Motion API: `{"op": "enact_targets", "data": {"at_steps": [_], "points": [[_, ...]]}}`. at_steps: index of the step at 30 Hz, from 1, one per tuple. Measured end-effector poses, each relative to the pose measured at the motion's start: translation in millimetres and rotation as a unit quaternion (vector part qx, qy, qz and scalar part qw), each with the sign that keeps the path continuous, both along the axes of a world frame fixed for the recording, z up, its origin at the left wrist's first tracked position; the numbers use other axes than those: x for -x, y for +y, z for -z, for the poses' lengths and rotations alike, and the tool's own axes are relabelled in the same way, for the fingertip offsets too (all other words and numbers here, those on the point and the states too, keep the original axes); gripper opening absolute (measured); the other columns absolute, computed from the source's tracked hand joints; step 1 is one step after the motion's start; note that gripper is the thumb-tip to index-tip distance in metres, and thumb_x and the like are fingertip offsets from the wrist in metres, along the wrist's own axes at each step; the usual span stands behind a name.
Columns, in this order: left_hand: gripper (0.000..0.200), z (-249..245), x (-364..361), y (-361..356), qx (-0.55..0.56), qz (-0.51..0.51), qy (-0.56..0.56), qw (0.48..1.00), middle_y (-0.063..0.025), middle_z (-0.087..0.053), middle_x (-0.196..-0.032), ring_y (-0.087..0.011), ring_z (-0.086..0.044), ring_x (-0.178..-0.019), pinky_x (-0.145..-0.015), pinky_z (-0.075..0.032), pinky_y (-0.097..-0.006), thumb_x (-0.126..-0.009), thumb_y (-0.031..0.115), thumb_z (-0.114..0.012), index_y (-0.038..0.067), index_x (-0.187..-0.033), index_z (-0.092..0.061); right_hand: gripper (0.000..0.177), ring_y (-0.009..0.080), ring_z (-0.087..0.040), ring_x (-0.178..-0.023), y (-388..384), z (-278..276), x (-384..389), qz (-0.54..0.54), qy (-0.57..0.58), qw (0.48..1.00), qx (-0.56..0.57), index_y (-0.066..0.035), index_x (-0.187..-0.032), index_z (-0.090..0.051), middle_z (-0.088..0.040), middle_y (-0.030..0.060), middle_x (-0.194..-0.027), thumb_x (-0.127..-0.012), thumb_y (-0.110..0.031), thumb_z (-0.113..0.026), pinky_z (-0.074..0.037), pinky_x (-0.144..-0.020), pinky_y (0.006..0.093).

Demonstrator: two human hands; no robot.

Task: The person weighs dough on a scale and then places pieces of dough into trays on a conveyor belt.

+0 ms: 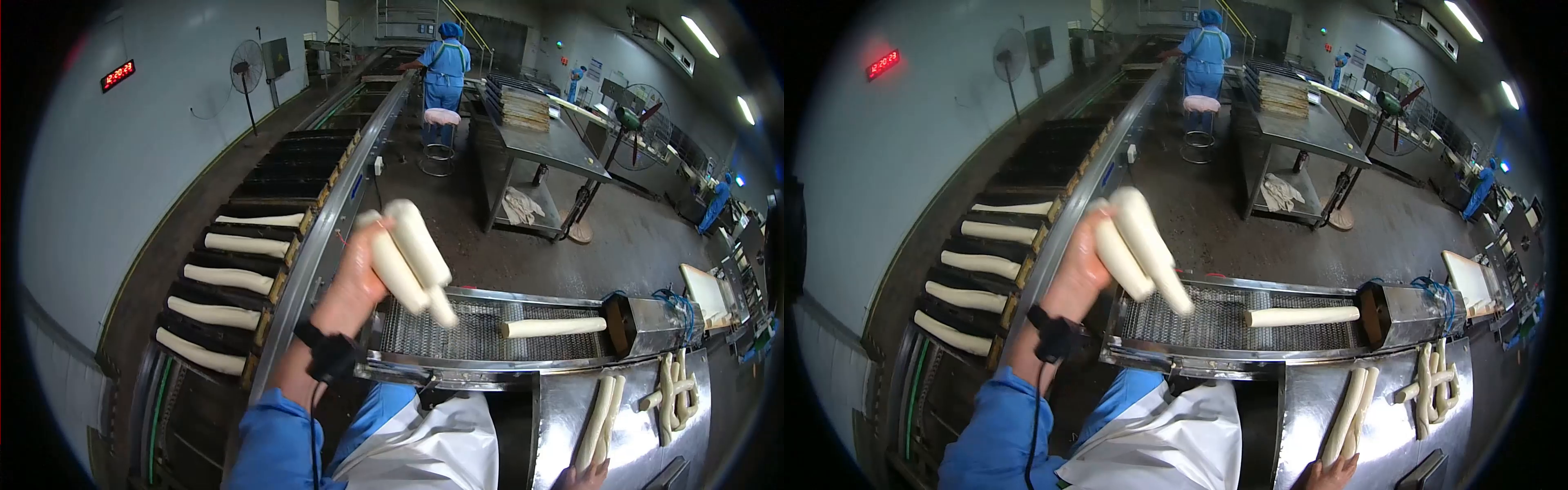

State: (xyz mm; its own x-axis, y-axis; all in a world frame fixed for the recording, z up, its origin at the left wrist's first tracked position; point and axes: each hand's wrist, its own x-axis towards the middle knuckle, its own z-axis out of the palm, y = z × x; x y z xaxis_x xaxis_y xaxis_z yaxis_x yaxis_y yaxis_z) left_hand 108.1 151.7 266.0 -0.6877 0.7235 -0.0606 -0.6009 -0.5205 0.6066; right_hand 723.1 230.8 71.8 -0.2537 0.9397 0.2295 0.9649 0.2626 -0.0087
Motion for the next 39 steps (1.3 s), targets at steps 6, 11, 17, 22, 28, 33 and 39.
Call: {"op": "enact_targets", "data": {"at_steps": [6, 11, 17, 22, 28, 33, 39], "points": [[0.035, -90.9, 133.4, -33.5, 0.017, -0.189, 0.194, 0.962, -0.0114, -0.064, -0.105, -0.0269, -0.063, -0.097, -0.090, -0.052, -0.0443, -0.082, 0.018, -0.072, 0.004, -0.112, -0.059, 0.078, 0.0506, -0.054, -0.108, 19.7, 15.2, -3.7, -0.006, 0.012, 1.000, 0.001, -0.012, -0.147, -0.039, -0.053, 0.0375, -0.122, -0.081, -0.034, -0.073, -0.046, -0.093, 0.0503], [0.046, -45.6, 232.0, -56.2, 0.046, -0.196, 0.095, 0.975, -0.0102, -0.064, -0.116, -0.0271, -0.062, -0.106, -0.098, -0.045, -0.0498, -0.086, 0.038, -0.072, 0.005, -0.115, -0.059, 0.076, 0.0483, -0.058, -0.103, 18.2, -16.1, 31.0, 0.084, -0.011, 0.994, 0.073, -0.015, -0.147, -0.039, -0.055, 0.0351, -0.121, -0.082, -0.038, -0.071, -0.048, -0.090, 0.0502], [0.041, 73.5, 113.8, 22.9, 0.452, -0.134, 0.486, 0.736, -0.0137, -0.066, -0.088, -0.0251, -0.062, -0.082, -0.076, -0.048, -0.0354, -0.081, 0.031, -0.069, -0.004, -0.101, -0.063, 0.080, 0.0485, -0.058, -0.106, 31.1, -0.4, 34.2, 0.089, -0.023, 0.994, 0.066, -0.012, -0.148, -0.036, -0.055, 0.0337, -0.121, -0.083, -0.045, -0.069, -0.048, -0.092, 0.0497], [0.069, 184.6, -17.8, 75.3, 0.419, 0.141, 0.643, 0.625, -0.0311, -0.054, -0.131, -0.0423, -0.053, -0.122, -0.104, -0.044, -0.0447, -0.085, 0.036, -0.069, -0.006, -0.135, -0.049, 0.093, 0.0489, -0.037, -0.130, 45.0, 35.5, 2.4, 0.094, 0.001, 0.987, 0.131, -0.014, -0.146, -0.039, -0.027, 0.0332, -0.148, -0.061, -0.027, -0.074, -0.038, -0.104, 0.0559], [0.041, 203.3, -87.0, 86.3, 0.396, 0.062, 0.764, 0.506, -0.0177, -0.067, -0.107, -0.0343, -0.064, -0.103, -0.093, -0.048, -0.0456, -0.081, 0.027, -0.068, 0.004, -0.115, -0.061, 0.081, 0.0481, -0.043, -0.122, 4.8, 9.8, 18.7, 0.049, 0.081, 0.994, 0.051, -0.009, -0.137, -0.049, -0.034, 0.0325, -0.144, -0.061, -0.028, -0.069, -0.037, -0.101, 0.0549], [0.025, 189.1, -106.8, 74.4, 0.363, 0.132, 0.751, 0.535, -0.0158, -0.068, -0.099, -0.0344, -0.064, -0.095, -0.084, -0.049, -0.0462, -0.079, 0.018, -0.067, 0.007, -0.099, -0.060, 0.065, 0.0470, -0.041, -0.124, 13.7, 7.6, 33.9, 0.022, 0.079, 0.996, -0.021, -0.008, -0.124, -0.057, -0.039, 0.0316, -0.140, -0.063, -0.029, -0.069, -0.032, -0.105, 0.0558], [0.031, 176.0, -107.2, 42.9, 0.380, 0.116, 0.745, 0.536, -0.0212, -0.067, -0.096, -0.0376, -0.065, -0.092, -0.083, -0.051, -0.0468, -0.077, 0.023, -0.069, 0.004, -0.098, -0.060, 0.060, 0.0444, -0.045, -0.121, 26.0, 11.2, 43.0, 0.052, 0.091, 0.994, 0.009, -0.006, -0.116, -0.063, -0.040, 0.0307, -0.139, -0.064, -0.033, -0.074, -0.040, -0.098, 0.0533]]}}
